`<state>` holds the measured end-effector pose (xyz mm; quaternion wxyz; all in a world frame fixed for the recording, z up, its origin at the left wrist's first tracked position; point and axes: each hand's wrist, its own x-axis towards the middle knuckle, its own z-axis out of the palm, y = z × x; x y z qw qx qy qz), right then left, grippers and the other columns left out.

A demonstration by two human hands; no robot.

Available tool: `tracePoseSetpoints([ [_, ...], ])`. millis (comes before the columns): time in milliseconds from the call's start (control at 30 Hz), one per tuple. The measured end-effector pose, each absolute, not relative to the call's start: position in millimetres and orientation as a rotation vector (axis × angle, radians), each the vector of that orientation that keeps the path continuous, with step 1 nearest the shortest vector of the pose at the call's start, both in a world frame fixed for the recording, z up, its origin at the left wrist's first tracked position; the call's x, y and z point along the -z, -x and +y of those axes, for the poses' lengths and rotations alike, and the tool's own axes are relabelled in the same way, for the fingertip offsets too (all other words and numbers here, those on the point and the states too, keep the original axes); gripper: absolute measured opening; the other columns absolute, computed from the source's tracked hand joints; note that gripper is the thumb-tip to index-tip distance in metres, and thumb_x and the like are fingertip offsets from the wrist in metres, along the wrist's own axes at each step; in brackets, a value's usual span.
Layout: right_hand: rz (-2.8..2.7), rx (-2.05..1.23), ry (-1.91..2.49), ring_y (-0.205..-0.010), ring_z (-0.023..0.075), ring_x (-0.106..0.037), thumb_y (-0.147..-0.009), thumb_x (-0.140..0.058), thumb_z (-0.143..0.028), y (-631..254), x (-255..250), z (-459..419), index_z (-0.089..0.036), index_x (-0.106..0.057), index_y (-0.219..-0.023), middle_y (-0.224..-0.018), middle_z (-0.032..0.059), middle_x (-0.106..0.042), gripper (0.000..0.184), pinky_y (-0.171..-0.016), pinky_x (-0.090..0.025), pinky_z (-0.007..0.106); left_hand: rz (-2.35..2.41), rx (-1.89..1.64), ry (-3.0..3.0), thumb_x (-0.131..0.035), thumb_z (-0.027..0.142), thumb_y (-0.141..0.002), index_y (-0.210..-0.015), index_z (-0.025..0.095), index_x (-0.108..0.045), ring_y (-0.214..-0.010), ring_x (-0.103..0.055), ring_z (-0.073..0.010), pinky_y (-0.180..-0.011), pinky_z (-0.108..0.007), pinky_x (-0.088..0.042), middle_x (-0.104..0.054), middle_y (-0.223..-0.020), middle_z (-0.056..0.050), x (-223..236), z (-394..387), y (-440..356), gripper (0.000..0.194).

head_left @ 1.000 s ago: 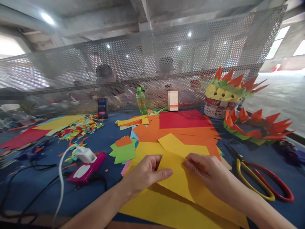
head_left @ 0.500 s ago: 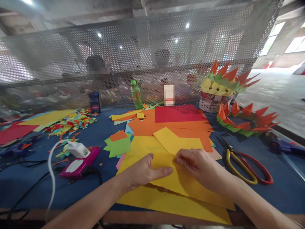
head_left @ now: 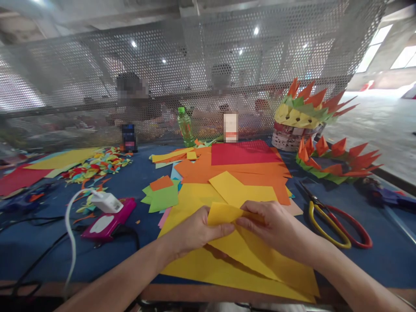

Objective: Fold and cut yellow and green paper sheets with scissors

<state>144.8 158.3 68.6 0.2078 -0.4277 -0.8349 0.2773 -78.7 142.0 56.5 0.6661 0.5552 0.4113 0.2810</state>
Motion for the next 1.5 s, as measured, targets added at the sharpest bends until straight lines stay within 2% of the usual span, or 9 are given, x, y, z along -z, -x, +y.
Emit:
tracePoseSetpoints([
  [200,-2.311,-0.782,1.157,-0.059,0.0091,-0.047,-0.098,-0.056,-0.037,-143,-67,158,-0.020,-0.060,-0.078,-0.065,-0.0054,-0.057,0.027,-0.055,-0.030,0.022,0.917,-0.628,-1.308,-0.080,0.043,-0.080,-0.121,0.021,-0.072,-0.100,-0.067,-0.0222,-0.088,-0.029,-0.050,-0.075,-0.109,-0.005,-62,142,78,0.047],
  [533,-2.297,-0.801,1.174,-0.058,0.0090,-0.045,-0.097,-0.057,-0.036,-145,-67,157,-0.020,-0.058,-0.075,-0.063,-0.0057,-0.055,0.028,-0.053,-0.029,0.022,0.916,-0.664,-1.339,-0.079,0.038,-0.082,-0.122,0.020,-0.072,-0.104,-0.065,-0.0232,-0.092,-0.030,-0.048,-0.075,-0.114,-0.006,-59,142,79,0.044],
  [867,-2.255,-0.826,1.217,-0.056,0.0105,-0.035,-0.098,-0.052,-0.042,-147,-62,163,-0.021,-0.048,-0.071,-0.058,-0.0069,-0.045,0.034,-0.052,-0.026,0.024,0.844,-0.676,-1.234,-0.076,0.044,-0.084,-0.118,0.022,-0.074,-0.092,-0.067,-0.0193,-0.081,-0.025,-0.049,-0.077,-0.099,-0.004,-63,141,82,0.041],
  [1067,-2.248,-0.862,1.226,-0.058,0.0113,-0.039,-0.098,-0.051,-0.044,-146,-59,164,-0.022,-0.050,-0.074,-0.061,-0.0061,-0.049,0.033,-0.054,-0.028,0.025,0.860,-0.657,-1.220,-0.076,0.047,-0.083,-0.123,0.024,-0.072,-0.089,-0.068,-0.0175,-0.076,-0.023,-0.052,-0.077,-0.100,-0.005,-65,140,83,0.046],
  [1300,-2.237,-0.887,1.221,-0.060,0.0118,-0.043,-0.098,-0.051,-0.045,-146,-61,163,-0.022,-0.053,-0.075,-0.063,-0.0052,-0.052,0.032,-0.055,-0.030,0.024,0.908,-0.606,-1.137,-0.078,0.053,-0.078,-0.128,0.026,-0.068,-0.093,-0.072,-0.0237,-0.067,-0.026,-0.059,-0.077,-0.103,-0.006,-67,136,83,0.057],
  [1500,-2.235,-0.869,1.224,-0.059,0.0114,-0.042,-0.098,-0.052,-0.044,-147,-62,162,-0.022,-0.052,-0.074,-0.062,-0.0055,-0.053,0.032,-0.053,-0.028,0.025,0.917,-0.615,-1.114,-0.077,0.053,-0.080,-0.125,0.025,-0.070,-0.086,-0.071,-0.0200,-0.063,-0.023,-0.058,-0.077,-0.099,-0.006,-66,137,82,0.054],
])
